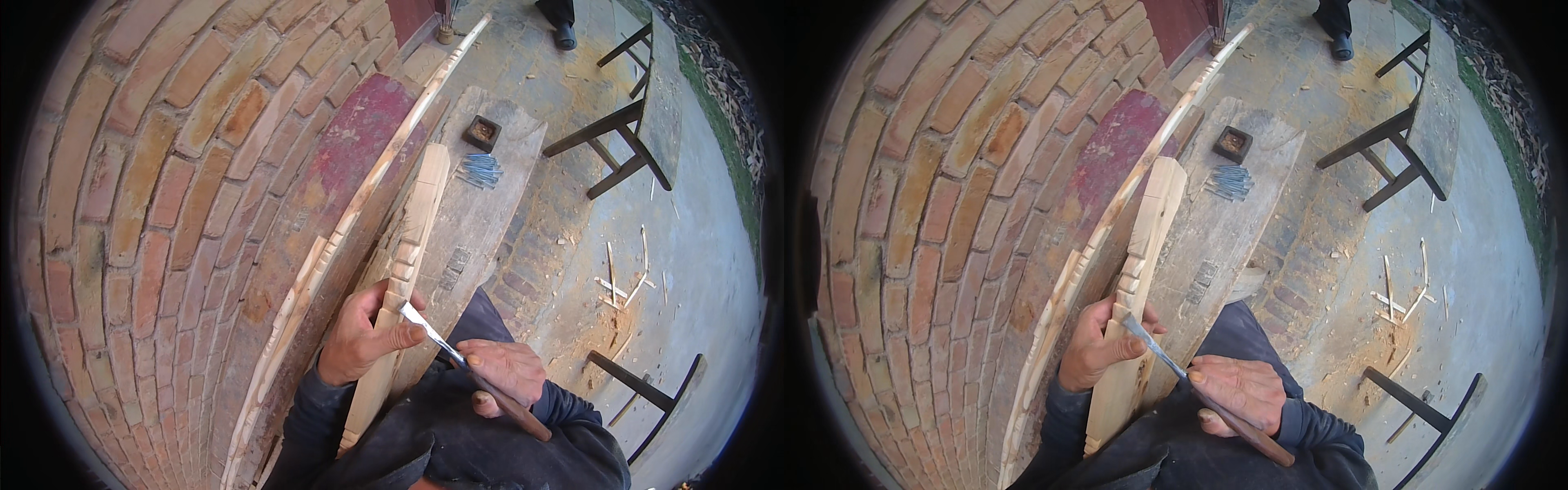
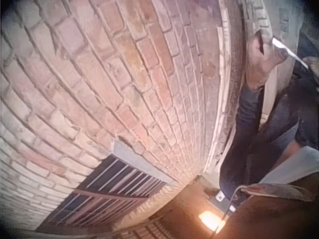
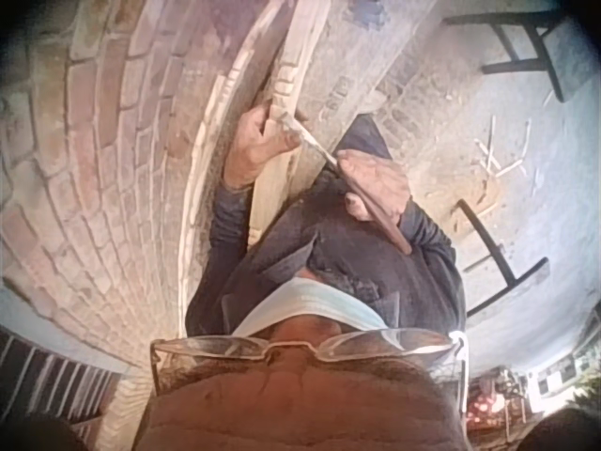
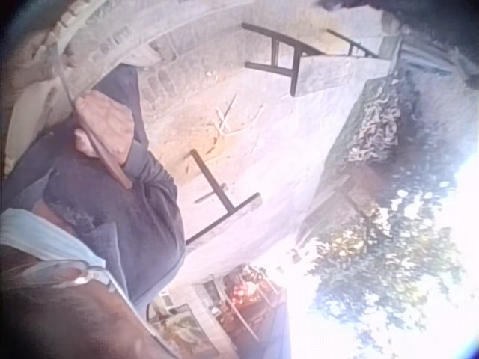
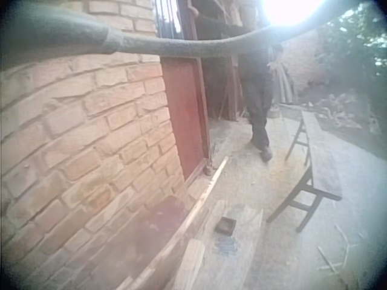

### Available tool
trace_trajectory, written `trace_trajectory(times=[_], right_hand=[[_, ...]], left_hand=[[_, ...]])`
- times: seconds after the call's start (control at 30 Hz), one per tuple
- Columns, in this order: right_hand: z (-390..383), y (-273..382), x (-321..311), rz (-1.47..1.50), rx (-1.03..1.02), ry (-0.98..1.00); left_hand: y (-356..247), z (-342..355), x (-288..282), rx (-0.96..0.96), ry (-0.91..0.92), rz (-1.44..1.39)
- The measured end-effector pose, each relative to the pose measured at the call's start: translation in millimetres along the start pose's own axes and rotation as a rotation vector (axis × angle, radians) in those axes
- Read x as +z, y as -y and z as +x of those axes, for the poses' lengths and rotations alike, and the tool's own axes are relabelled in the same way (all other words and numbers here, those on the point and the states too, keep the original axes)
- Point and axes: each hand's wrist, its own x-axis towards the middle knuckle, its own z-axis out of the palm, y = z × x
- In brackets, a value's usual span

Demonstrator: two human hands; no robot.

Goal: The person uses a chisel to carve notches and decorative patterns into a wooden piece held on a workbench.

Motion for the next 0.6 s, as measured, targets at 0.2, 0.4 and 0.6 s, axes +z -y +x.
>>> trace_trajectory(times=[0.2, 0.4, 0.6], right_hand=[[1.5, -3.2, 1.3, -0.016, -0.005, -0.007], [-1.4, -4.7, 2.2, -0.024, 0.003, -0.016], [-2.0, -3.0, 1.9, -0.033, 0.012, -0.019]], left_hand=[[-1.9, -2.9, 2.6, 0.000, -0.018, -0.013], [-1.9, 0.3, 3.4, 0.004, -0.010, 0.001], [-5.4, -2.3, 4.7, -0.040, -0.027, 0.008]])
